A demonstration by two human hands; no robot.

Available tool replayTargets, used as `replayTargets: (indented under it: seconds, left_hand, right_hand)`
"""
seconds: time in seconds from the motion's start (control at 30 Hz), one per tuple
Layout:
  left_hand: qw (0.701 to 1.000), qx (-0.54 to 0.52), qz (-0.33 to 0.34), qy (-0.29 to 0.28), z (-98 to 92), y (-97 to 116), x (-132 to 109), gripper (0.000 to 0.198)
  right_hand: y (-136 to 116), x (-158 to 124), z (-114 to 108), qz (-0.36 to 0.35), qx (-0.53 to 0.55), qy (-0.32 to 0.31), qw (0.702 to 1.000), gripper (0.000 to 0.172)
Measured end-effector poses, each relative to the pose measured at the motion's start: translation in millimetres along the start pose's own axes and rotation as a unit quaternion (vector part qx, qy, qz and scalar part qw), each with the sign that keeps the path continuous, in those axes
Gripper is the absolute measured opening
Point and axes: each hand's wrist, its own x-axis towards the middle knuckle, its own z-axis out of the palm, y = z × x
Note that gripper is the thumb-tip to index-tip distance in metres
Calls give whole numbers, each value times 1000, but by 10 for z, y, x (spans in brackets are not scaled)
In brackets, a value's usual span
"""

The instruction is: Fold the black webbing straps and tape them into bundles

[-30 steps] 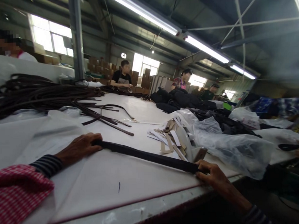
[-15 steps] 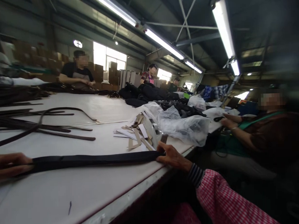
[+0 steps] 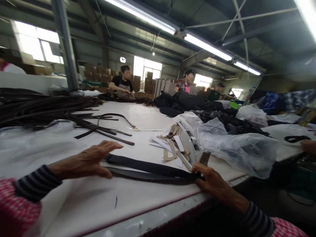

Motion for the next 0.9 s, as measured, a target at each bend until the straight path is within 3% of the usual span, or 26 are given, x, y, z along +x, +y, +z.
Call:
replayTargets:
  seconds: [0.07,0.13,0.2,0.33,0.5,0.67,0.9]
  left_hand:
    - [995,16,58,-74,84,303,152,97]
    - [991,20,95,-93,152,474,318,104]
    - [992,31,81,-86,178,500,468,101]
    - [990,5,74,-122,161,347,602,70]
    - [994,-30,90,-61,198,289,470,50]
    - [987,1,162,16,329,322,333,9]
    - [950,213,219,65,549,299,164,25]
  right_hand:
    - [1,1,14,11,0,-2,1000,20]
    - [2,0,19,13,4,-7,1000,19]
    - [18,-1,21,12,6,-12,1000,18]
    - [93,-13,17,19,13,-14,1000,21]
    - [138,-41,-15,40,32,-18,998,29]
    - [131,-46,-24,36,21,-18,999,25]
    - [99,-64,14,-32,-6,10,999,15]
